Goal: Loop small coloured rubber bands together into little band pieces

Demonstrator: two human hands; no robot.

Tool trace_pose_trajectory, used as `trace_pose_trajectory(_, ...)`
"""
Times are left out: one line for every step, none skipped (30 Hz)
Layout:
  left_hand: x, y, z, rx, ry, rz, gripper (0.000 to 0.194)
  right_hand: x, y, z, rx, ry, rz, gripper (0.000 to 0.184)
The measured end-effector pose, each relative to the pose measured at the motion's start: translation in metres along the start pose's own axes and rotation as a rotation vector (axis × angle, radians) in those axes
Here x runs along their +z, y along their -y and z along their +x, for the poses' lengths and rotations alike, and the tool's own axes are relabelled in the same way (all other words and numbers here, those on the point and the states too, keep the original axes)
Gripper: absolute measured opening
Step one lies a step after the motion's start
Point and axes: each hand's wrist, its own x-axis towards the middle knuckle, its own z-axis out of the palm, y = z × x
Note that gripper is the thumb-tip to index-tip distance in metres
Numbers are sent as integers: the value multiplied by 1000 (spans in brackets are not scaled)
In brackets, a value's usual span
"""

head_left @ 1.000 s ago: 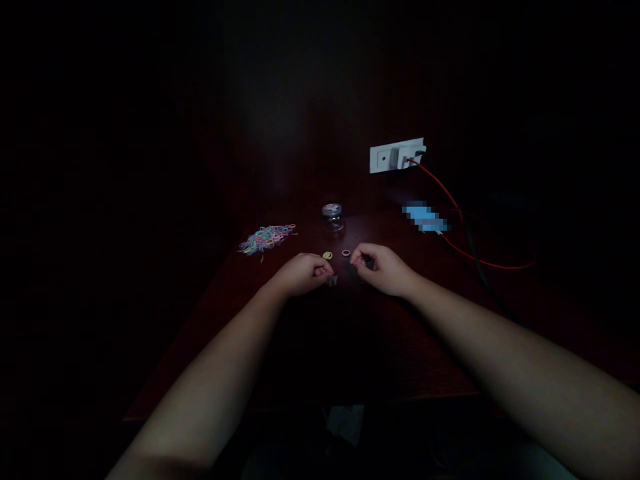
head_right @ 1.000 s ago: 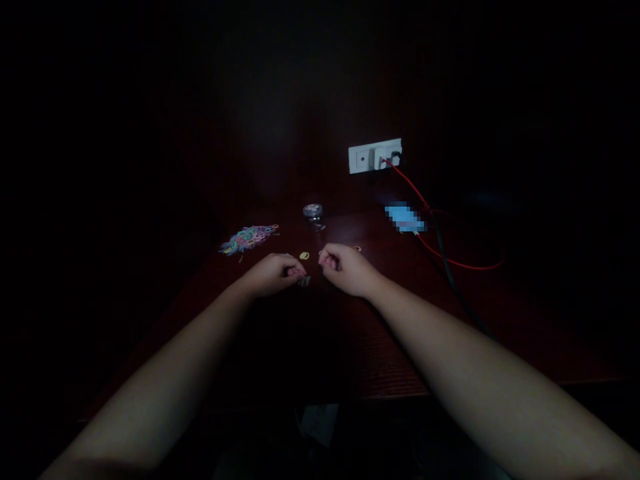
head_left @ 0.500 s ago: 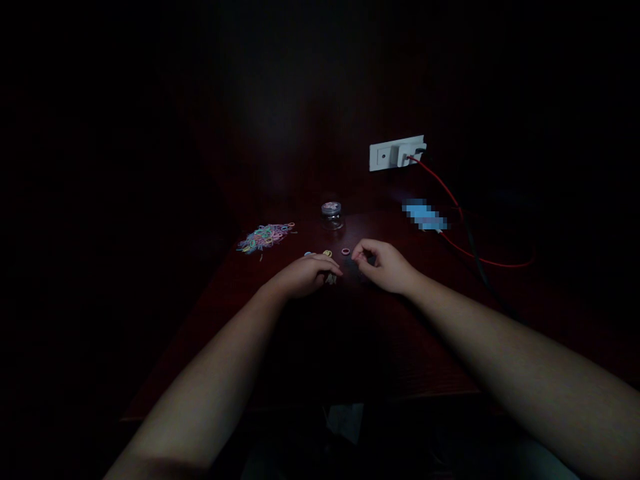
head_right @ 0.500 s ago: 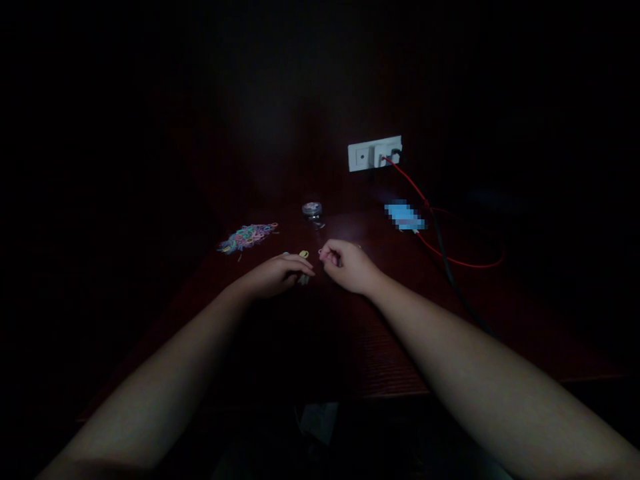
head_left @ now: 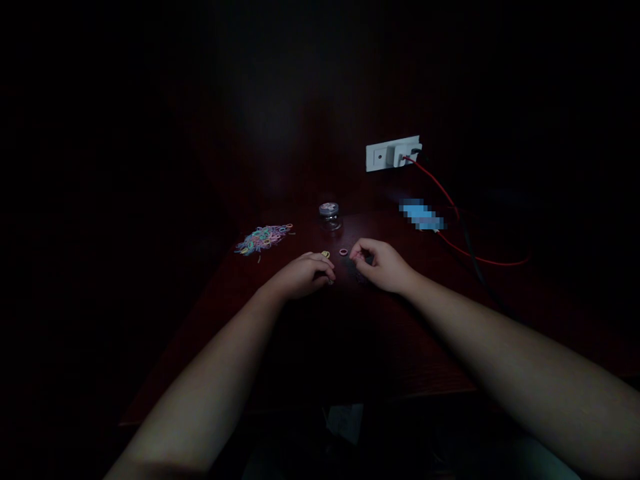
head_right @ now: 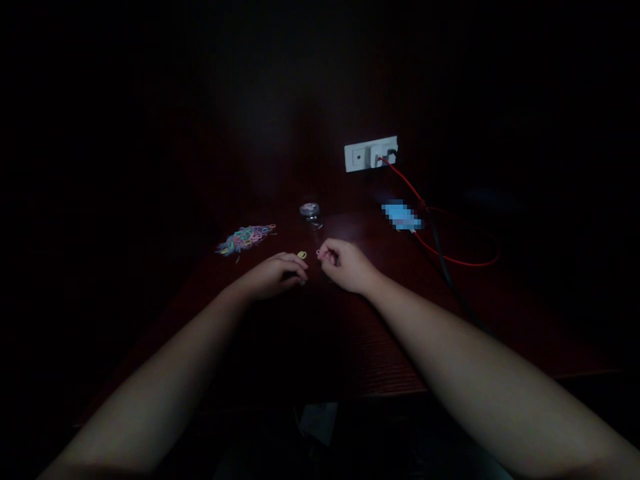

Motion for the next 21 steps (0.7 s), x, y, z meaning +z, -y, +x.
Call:
trace_pose_trajectory(0,0,0,1,2,0,16,0,0,0,-5,-2,2,8)
trace_pose_trajectory(0,1,0,2,2,3,19,0,0,0,-10,-5,4,8)
trace_pose_trajectory(0,2,-1,2,-3,7,22,-1,0,0,-12,-7,5,8)
trace_pose_trajectory(0,3,-1,3,-13,12,25,-1,0,0,-12,-7,3,8)
trace_pose_trajectory(0,4,-1,1,-28,18,28,-1,0,0,-9,-8,-1,8)
trace_pose_trajectory(0,5,-1,-5,-44,25,30,-1,0,0,-5,-9,-4,8)
trace_pose_trajectory(0,5,-2,-14,-62,33,32,-1,0,0,1,-12,-6,8)
trace_pose_trajectory(0,6,-2,-26,-80,41,34,-1,-1,0,8,-18,-6,9)
trace_pose_trajectory(-1,7,-2,-40,-99,48,35,-1,-2,1,18,-28,-9,9)
trace_pose_trajectory(-3,8,-3,-61,-123,57,36,-2,-3,1,32,-43,-15,8)
trace_pose_trajectory(-5,9,-3,-92,-153,69,36,-3,-5,2,48,-65,-24,8)
trace_pose_trajectory(-7,11,-4,-139,-198,85,35,-4,-8,3,65,-95,-38,7)
trace_pose_trajectory(-10,14,-6,-200,-256,106,35,-6,-11,4,83,-136,-51,7)
trace_pose_trajectory(-13,18,-8,-278,-324,134,34,-8,-15,6,101,-184,-56,7)
trace_pose_trajectory(-16,23,-11,-366,-405,167,34,-10,-18,7,122,-232,-56,7)
trace_pose_trajectory(-19,29,-14,-458,-476,200,34,-12,-22,9,142,-283,-62,8)
trace_pose_trajectory(-21,36,-18,-556,-542,233,33,-14,-26,10,156,-320,-67,8)
trace_pose_trajectory(-22,43,-23,-649,-587,258,33,-16,-30,11,174,-350,-62,9)
trace_pose_trajectory(-22,51,-29,-761,-602,267,33,-17,-33,12,186,-365,-51,10)
trace_pose_trajectory(-23,59,-34,-879,-594,257,34,-18,-35,13,188,-383,-42,11)
trace_pose_trajectory(-22,67,-40,-989,-574,230,37,-19,-37,13,190,-392,-33,12)
